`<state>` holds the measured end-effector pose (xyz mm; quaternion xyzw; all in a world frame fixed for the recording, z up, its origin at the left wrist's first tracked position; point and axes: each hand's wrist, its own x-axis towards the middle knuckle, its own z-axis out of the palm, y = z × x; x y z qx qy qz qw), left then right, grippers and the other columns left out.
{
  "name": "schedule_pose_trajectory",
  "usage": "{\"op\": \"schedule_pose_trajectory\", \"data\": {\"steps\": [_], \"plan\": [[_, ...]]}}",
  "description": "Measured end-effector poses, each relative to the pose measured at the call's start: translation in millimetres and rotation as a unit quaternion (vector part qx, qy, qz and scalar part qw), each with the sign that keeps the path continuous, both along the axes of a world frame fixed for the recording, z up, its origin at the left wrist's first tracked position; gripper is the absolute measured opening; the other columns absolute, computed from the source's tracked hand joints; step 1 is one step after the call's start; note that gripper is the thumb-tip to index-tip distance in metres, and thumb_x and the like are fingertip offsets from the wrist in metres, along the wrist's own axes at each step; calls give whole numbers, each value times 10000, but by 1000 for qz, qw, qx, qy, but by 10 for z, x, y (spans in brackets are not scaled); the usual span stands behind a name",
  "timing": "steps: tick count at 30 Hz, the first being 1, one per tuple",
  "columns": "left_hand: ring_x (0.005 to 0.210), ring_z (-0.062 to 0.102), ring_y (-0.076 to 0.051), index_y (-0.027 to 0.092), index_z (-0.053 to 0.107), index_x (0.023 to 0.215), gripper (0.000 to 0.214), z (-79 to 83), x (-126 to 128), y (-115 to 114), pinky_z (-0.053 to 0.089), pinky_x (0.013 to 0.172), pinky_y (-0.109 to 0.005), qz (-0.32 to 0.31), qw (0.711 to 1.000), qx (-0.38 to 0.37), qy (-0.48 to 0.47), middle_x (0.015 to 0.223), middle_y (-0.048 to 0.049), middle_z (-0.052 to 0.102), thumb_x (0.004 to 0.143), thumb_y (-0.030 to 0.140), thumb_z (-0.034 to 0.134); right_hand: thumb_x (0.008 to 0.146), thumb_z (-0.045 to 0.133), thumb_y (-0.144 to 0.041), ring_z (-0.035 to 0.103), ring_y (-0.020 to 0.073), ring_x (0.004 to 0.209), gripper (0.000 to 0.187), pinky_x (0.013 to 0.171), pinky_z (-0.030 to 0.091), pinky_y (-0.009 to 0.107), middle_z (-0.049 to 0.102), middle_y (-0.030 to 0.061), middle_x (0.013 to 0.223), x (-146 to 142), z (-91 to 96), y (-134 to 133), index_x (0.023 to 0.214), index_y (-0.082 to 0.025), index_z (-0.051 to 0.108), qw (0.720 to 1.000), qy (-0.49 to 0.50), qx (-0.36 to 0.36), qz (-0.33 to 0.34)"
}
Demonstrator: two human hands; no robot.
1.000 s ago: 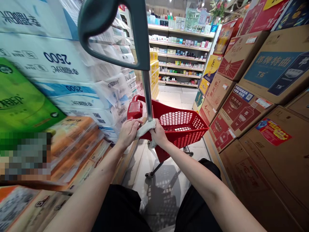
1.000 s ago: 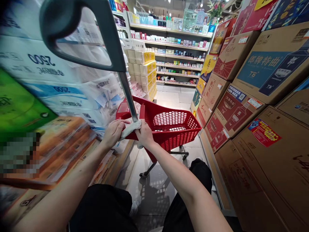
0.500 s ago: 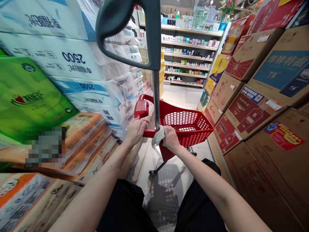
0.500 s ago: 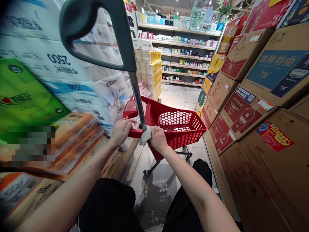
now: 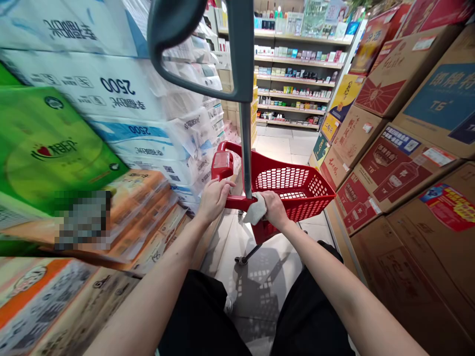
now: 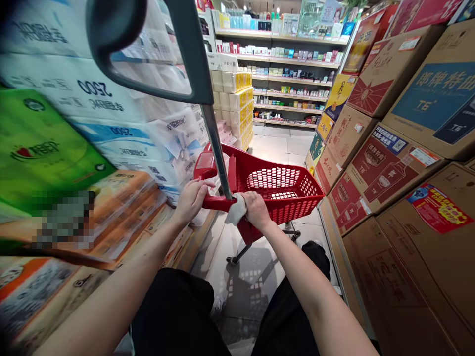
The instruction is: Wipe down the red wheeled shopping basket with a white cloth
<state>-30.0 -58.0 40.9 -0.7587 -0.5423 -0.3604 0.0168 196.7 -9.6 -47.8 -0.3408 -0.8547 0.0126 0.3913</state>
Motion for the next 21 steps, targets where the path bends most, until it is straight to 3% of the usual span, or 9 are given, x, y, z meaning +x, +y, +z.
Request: {"op": "schedule_pose_trajectory", "data": {"steps": [4,7,14,21], "plan": [[851,570,-165,220,608,1028,396,-13,76,0,325,1016,-367,-4,1000,7,3,801,-11,636,953,325,234,901,418,-183,464,233,1080,420,974,342,397,537,114,1196,123,-134,-50,1321,-170,408,998,-16,19,-62],[864,569,-173,220,612,1016,392,-21,111,21,326,1011,-372,7,1000,15,12,829,-18,646,949,322,240,893,415,-165,485,233,995,369,902,373,374,572,108,1087,108,-57,-11,1256,-173,478,995,-50,-5,-88],[786,569,-176,230,618,983,352,-9,99,39,328,999,-381,18,999,8,48,748,-5,634,931,308,279,863,430,-171,518,198,875,216,750,394,290,606,66,942,111,200,147,1030,-173,567,993,-98,-50,-34],[743,564,-180,231,630,915,323,-5,88,71,354,954,-383,36,996,7,79,780,-13,657,909,304,315,814,526,-274,427,263,1062,534,930,334,401,506,136,1172,29,-6,-80,1319,-141,418,997,-37,-7,-69]]}}
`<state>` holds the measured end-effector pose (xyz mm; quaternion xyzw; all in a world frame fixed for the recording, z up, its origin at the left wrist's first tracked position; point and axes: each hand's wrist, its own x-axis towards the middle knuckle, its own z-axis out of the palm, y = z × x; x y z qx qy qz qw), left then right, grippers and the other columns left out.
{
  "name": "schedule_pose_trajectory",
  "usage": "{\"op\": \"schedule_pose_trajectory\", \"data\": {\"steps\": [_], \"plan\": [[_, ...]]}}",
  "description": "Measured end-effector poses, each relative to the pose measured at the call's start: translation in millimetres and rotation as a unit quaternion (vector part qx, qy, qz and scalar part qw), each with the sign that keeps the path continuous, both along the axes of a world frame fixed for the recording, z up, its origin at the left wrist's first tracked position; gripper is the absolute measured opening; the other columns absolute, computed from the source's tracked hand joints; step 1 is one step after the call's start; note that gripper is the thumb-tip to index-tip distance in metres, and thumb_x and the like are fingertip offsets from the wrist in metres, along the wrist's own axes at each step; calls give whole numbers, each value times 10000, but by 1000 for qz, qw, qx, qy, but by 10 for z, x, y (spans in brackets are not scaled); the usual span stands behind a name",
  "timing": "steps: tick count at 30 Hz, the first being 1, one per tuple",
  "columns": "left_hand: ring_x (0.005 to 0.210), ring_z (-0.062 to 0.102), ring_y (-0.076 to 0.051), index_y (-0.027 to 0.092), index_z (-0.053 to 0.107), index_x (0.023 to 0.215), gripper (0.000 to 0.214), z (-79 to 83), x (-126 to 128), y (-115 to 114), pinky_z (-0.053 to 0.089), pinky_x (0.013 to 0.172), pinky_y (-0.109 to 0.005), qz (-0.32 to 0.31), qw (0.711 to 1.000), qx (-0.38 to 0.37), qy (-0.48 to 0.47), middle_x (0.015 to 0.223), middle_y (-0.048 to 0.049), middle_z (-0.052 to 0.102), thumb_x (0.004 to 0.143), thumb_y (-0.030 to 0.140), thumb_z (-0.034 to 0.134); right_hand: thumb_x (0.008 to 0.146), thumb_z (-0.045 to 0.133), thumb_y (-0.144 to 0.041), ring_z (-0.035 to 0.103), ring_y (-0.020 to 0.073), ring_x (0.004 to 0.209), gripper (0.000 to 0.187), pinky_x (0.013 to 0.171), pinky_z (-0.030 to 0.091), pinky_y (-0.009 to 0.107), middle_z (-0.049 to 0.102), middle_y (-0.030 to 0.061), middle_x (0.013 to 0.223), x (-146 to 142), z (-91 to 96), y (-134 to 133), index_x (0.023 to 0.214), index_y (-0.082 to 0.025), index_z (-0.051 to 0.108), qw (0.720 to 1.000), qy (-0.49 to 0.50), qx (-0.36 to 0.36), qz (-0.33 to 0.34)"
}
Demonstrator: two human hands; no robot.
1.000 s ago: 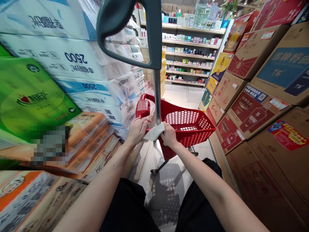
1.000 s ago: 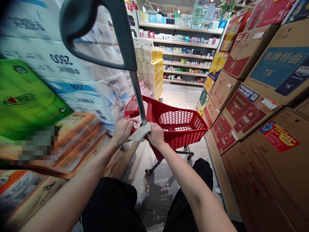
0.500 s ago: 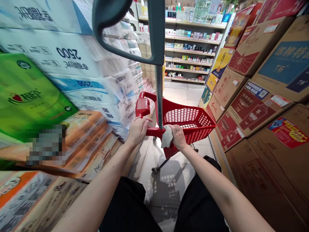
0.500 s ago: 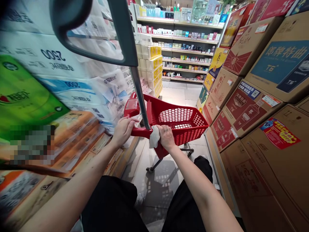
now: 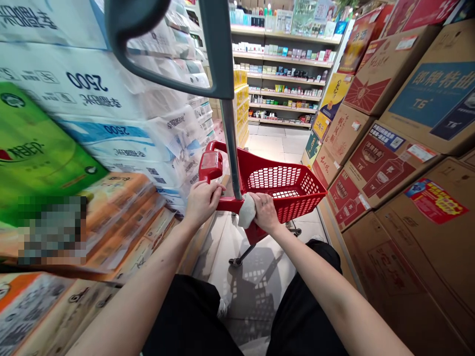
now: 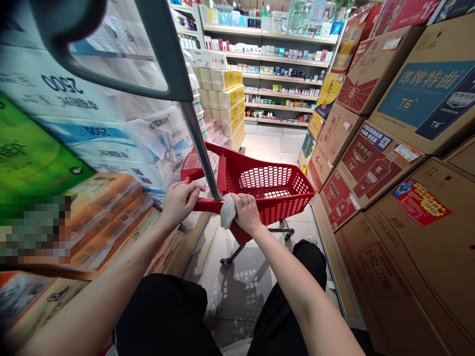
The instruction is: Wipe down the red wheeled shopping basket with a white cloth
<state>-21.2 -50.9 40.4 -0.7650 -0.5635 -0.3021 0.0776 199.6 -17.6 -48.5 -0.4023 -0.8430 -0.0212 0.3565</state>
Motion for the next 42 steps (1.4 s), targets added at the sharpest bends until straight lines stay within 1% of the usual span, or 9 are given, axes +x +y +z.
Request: {"op": "schedule_pose_trajectory", "data": {"steps": [2,4,8,12,19,22,29,35,42], "plan": [[749,566,-183,231,633,906,323,2,4,9,354,954,-384,10,1000,5,4,781,-14,660,905,303,318,789,553,-295,422,270,1042,544,920,330,409,502,133,1147,-58,-12,-33,1298,-143,435,999,18,-11,-29],[770,570,-187,228,635,900,323,10,7,13,358,951,-378,17,1000,11,3,792,-18,663,903,301,321,792,550,-305,439,267,984,473,876,342,395,524,124,1073,-107,21,-16,1235,-152,486,999,14,-27,-45],[785,566,-194,223,633,877,308,38,-8,12,378,921,-364,23,1000,16,4,787,-23,660,895,293,334,815,528,-307,466,250,910,296,810,354,357,557,110,956,-169,128,76,1071,-160,559,998,-22,-33,-47],[783,559,-192,219,634,875,300,43,-46,5,370,946,-369,24,999,24,1,787,-24,659,892,282,341,812,539,-308,486,232,884,222,782,361,329,574,86,919,-196,173,129,990,-179,568,998,-38,-28,-38],[758,553,-183,222,631,861,300,34,-86,25,373,960,-368,24,999,26,3,777,-21,646,893,277,338,813,549,-279,498,225,920,254,798,373,315,592,82,975,-165,181,164,1048,-184,563,999,-37,-35,13],[763,560,-181,225,629,866,294,24,-84,35,371,969,-364,21,999,29,1,786,-16,656,893,277,341,805,551,-267,488,239,932,298,813,369,339,584,95,991,-180,158,137,1086,-166,552,999,-22,-28,4],[778,574,-189,231,629,881,303,24,-99,23,385,935,-363,34,999,22,15,787,-18,663,891,293,333,816,524,-268,484,255,925,251,801,369,368,576,115,971,-266,157,81,1040,-158,549,998,-22,-39,-48],[730,582,-198,238,638,793,319,111,-131,79,391,880,-381,30,995,-11,91,726,-29,658,870,333,344,810,540,-229,505,231,947,241,812,398,330,593,82,996,-158,216,158,1046,-182,539,997,-50,-43,35],[693,612,-200,247,634,673,363,152,-149,192,387,877,-392,20,988,-49,143,650,-34,663,844,392,348,814,540,-218,532,221,952,260,796,413,311,612,83,1011,-148,217,191,1070,-176,543,996,-60,-38,44]]}}
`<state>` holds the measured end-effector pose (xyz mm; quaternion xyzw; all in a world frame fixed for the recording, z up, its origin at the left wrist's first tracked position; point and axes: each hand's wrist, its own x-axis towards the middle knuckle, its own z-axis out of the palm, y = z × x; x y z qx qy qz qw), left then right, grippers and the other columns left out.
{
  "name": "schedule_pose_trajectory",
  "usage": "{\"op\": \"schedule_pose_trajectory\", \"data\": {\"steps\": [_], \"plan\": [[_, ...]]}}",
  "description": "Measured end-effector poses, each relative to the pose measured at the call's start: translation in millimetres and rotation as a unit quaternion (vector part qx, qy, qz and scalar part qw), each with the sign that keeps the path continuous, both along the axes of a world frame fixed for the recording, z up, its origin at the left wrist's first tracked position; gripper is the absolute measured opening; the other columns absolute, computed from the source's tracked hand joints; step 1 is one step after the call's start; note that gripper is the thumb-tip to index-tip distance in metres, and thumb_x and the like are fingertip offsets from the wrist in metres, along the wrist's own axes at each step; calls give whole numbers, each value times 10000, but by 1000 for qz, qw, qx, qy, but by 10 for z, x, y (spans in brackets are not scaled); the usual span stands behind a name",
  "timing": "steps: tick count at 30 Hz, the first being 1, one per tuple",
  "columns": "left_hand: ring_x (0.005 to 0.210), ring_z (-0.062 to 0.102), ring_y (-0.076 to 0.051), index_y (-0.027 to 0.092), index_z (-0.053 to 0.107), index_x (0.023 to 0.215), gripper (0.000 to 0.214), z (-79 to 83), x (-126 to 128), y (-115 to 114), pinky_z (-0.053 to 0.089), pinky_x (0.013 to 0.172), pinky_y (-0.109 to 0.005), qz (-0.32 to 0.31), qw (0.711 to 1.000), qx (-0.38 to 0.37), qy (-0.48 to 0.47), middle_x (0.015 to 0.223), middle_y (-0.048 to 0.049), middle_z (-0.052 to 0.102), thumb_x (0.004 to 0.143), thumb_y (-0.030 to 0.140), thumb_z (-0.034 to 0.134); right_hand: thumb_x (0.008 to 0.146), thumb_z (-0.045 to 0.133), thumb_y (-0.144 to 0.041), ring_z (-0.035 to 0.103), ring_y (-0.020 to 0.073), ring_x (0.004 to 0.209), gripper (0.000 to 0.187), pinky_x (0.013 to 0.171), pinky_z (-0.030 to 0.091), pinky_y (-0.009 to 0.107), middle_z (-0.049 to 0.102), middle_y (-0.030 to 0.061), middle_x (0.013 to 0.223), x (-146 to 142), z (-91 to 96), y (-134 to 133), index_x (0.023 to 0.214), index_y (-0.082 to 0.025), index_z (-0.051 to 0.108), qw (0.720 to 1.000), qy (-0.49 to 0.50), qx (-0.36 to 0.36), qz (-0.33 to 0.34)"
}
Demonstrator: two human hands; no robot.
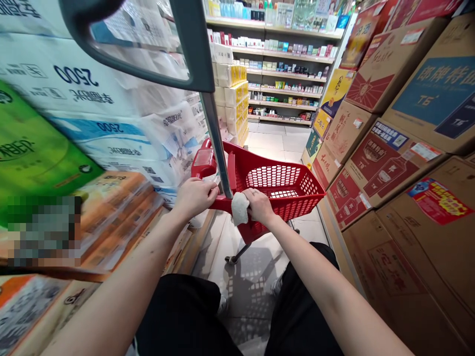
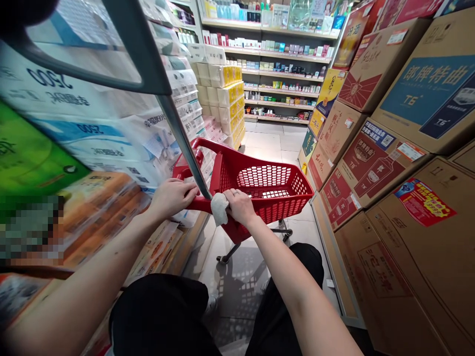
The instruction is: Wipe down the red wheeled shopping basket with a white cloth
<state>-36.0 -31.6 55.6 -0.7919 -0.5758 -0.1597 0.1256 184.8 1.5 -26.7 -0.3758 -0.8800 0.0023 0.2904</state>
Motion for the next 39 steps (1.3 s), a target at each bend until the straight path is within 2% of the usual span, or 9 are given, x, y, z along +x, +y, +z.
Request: {"op": "schedule_pose_trajectory", "data": {"steps": [5,12,18,20,24,29,31,34,39], "plan": [[702,622,-201,233,609,583,425,-14,-16,16,396,882,-392,-2,1000,-13,26,613,-49,649,856,407,334,866,479,-249,588,195,857,184,701,403,266,660,64,929,-35,-16,146,993,-187,597,999,-19,-26,-4],[672,619,-238,212,530,487,398,3,-24,163,420,695,-366,-12,989,-108,101,548,-69,603,839,344,398,896,407,-275,618,196,738,280,619,363,267,688,64,810,-76,25,264,811,-187,659,992,-60,-94,-56],[687,634,-262,185,572,517,424,-26,27,129,428,688,-392,8,989,-65,131,618,-101,647,860,324,366,856,470,-249,568,225,907,297,780,397,307,650,108,992,-89,-54,-31,1102,-143,599,997,3,-9,-80],[697,640,-264,180,594,534,440,-27,38,93,430,690,-395,11,987,-56,148,639,-109,661,869,318,345,844,489,-248,558,231,932,310,803,394,314,643,114,1006,-88,-78,-75,1112,-133,593,996,11,-5,-83],[731,649,-249,172,630,570,455,-2,49,44,431,714,-381,12,985,-58,162,672,-110,684,874,299,316,910,399,-306,607,212,846,307,696,389,275,677,101,893,-101,31,48,923,-142,659,990,-48,-90,-99],[782,656,-240,160,682,642,503,60,85,23,433,731,-358,29,977,-70,198,728,-111,706,880,295,261,966,272,-365,636,194,798,457,667,375,260,698,95,893,-118,200,226,904,-160,676,973,-121,-167,-101],[801,657,-234,160,696,663,508,74,97,19,434,737,-348,41,976,-76,200,740,-106,710,880,296,257,964,280,-343,628,198,794,436,677,381,269,692,93,878,-104,157,204,924,-156,672,976,-119,-152,-104],[835,655,-234,166,707,674,522,74,96,16,437,740,-337,53,977,-76,193,746,-98,712,885,308,252,928,379,-290,586,210,867,327,742,396,289,657,95,944,-59,-11,92,1078,-136,625,992,-70,-70,-73],[837,654,-243,167,714,670,540,47,82,14,440,727,-340,54,979,-69,182,736,-99,710,890,334,250,916,406,-221,485,234,967,437,873,367,364,569,109,1093,-6,-261,-35,1349,-163,425,998,6,57,-21]]}}
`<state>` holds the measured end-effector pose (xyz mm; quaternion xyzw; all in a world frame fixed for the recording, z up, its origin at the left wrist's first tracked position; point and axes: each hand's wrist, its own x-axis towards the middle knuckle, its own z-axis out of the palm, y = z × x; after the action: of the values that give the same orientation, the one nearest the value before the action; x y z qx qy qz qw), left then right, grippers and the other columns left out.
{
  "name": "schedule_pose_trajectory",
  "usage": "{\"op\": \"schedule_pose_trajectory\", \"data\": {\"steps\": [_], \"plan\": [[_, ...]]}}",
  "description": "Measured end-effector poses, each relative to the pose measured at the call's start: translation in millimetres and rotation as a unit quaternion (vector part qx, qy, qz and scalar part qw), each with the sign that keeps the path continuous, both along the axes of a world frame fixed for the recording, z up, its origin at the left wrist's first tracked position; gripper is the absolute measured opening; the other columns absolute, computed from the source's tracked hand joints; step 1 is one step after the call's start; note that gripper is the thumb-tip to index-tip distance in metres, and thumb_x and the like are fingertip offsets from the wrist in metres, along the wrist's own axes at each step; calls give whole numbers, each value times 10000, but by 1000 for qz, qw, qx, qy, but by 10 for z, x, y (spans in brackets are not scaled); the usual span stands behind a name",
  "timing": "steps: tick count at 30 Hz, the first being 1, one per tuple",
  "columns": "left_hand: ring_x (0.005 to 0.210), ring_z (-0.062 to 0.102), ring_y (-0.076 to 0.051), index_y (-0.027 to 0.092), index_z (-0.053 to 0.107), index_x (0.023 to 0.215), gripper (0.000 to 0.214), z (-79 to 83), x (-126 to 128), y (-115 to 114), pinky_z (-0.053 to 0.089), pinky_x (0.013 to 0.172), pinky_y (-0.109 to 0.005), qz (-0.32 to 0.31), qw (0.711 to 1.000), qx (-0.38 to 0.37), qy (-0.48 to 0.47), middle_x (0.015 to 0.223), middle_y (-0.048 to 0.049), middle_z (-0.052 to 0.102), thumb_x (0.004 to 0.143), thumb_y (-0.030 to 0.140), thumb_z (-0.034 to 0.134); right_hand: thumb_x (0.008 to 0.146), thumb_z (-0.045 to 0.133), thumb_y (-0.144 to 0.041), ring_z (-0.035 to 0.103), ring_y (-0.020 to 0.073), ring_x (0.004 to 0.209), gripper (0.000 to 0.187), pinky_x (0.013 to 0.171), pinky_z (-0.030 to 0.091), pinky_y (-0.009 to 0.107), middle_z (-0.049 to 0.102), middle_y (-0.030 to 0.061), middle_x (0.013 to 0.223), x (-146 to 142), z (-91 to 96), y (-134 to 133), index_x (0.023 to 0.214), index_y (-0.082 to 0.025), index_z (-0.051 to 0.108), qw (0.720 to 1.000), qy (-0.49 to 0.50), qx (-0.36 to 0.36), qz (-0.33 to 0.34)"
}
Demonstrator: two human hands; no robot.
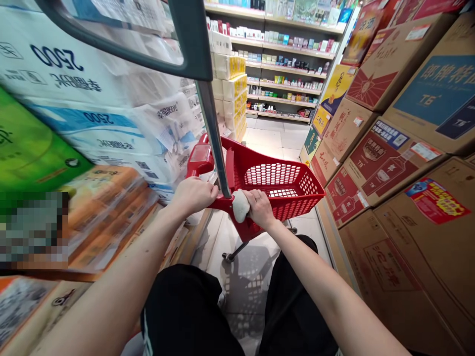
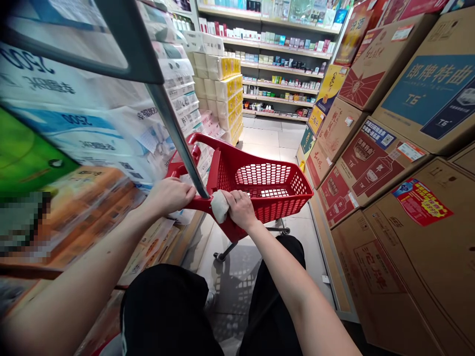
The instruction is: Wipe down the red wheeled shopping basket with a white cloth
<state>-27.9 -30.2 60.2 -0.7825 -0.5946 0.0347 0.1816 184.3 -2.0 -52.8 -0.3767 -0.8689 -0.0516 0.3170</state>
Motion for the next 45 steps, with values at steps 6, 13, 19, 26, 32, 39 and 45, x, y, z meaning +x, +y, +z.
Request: {"op": "schedule_pose_trajectory", "data": {"steps": [6,13,19,26,32,39,45], "plan": [[822,652,-249,173,717,642,553,-22,-17,10,442,724,-352,-9,1000,11,-25,705,-106,704,891,343,253,906,416,-211,467,251,959,369,864,350,375,570,119,1035,509,-239,203,1259,-150,503,999,-41,2,-27],[790,643,-244,175,714,635,549,-39,-9,11,431,708,-353,-8,999,24,-36,693,-113,696,893,319,251,881,431,-150,487,254,979,305,909,337,376,596,139,1054,1550,-458,504,1154,-117,562,984,-136,-31,-107],[760,637,-230,166,705,653,530,-29,13,35,423,741,-347,-2,1000,13,8,682,-118,688,892,301,252,891,420,-170,522,225,959,302,857,387,325,605,115,1058,773,-227,379,1167,-147,541,994,-98,-46,-13],[836,628,-229,180,718,695,517,-2,-107,44,424,733,-317,28,999,-19,-10,720,-104,693,868,342,259,880,434,-193,525,207,919,285,795,391,300,606,88,1010,449,-120,369,1144,-154,535,995,-85,-31,40],[810,633,-224,170,718,693,547,-35,-34,-5,421,770,-327,30,999,25,-21,695,-108,687,885,357,242,868,440,-178,500,224,897,250,809,372,325,597,105,989,878,-214,438,1082,-132,561,993,-102,-40,-37],[780,644,-221,156,719,717,536,-58,142,5,424,750,-331,30,998,46,-27,712,-114,698,891,351,251,907,399,-221,472,228,942,361,847,356,335,563,98,1065,242,-22,151,1252,-151,477,998,-41,-32,-34],[818,643,-218,165,723,713,560,-33,170,-48,424,744,-321,35,998,36,-46,726,-113,702,896,374,237,910,409,-257,467,233,946,377,850,355,340,563,94,1056,231,-11,174,1271,-172,472,999,-38,-25,9]]}}
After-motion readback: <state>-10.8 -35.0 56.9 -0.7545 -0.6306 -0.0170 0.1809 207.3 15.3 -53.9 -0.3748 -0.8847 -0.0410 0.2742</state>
